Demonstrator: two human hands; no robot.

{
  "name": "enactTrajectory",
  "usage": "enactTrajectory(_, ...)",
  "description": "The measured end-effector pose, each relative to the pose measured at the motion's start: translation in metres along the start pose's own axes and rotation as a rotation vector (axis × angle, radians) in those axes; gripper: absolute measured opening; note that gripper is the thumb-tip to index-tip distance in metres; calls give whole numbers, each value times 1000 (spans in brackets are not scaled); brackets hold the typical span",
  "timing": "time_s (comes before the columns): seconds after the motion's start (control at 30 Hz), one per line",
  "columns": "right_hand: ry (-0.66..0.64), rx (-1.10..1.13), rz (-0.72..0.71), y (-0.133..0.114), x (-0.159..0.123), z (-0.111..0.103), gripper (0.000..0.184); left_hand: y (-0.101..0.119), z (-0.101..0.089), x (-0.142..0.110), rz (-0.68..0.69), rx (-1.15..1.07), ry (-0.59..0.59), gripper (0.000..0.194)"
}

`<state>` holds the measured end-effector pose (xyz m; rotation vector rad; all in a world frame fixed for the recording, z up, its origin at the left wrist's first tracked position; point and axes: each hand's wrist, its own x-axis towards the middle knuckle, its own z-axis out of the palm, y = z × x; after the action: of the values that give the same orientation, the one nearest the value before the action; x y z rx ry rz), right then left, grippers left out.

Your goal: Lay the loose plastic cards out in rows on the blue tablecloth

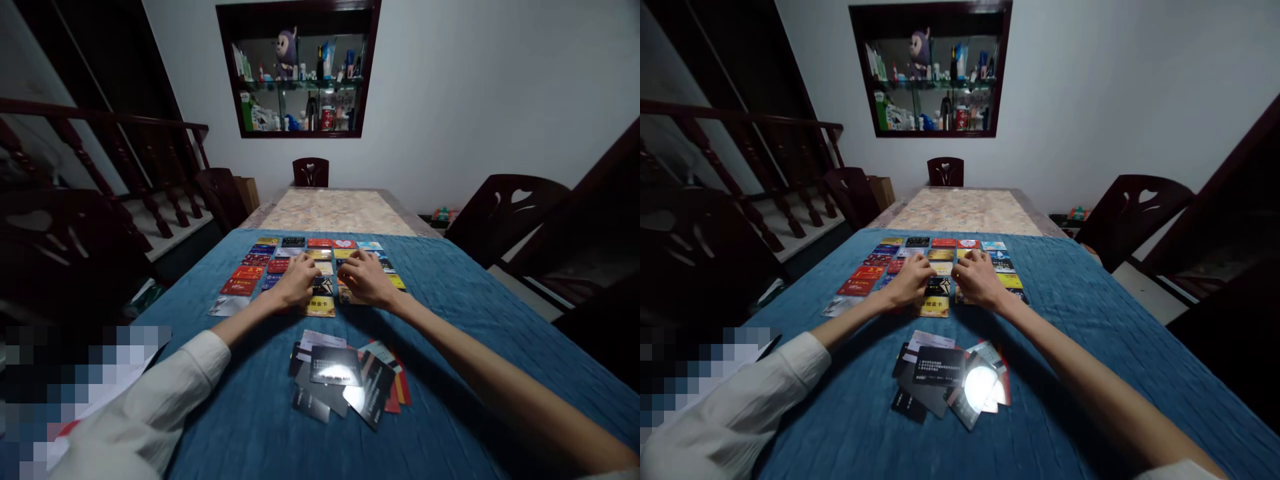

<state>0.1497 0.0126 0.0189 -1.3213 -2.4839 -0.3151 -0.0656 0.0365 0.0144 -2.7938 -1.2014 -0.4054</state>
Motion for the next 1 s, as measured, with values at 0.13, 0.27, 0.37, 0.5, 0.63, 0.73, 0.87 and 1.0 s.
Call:
enactTrajectory(0.13,0,35,-46,-8,-37,-8,20,29,-2,-22,73,-31,-42,25)
enactTrajectory(0.27,-49,110,-84,-21,-65,-16,16,49,-6,-41,118,-59,-77,18)
enactTrajectory(0.37,-109,167,-110,-33,-79,-23,22,56,-8,-51,133,-82,-98,17)
enactTrajectory(0.5,-182,216,-111,-46,-91,-30,31,64,-11,-57,153,-102,-126,15)
enactTrajectory(0.63,-242,222,-129,-55,-98,-35,45,70,-10,-59,182,-89,-179,12)
enactTrajectory(0.73,-281,195,-132,-60,-100,-36,51,72,-9,-60,204,-78,-192,13)
enactTrajectory(0.87,-327,173,-119,-64,-100,-34,50,74,-7,-60,211,-78,-211,16)
enactTrajectory(1.0,-320,173,-103,-64,-101,-32,46,76,-8,-61,214,-65,-228,19)
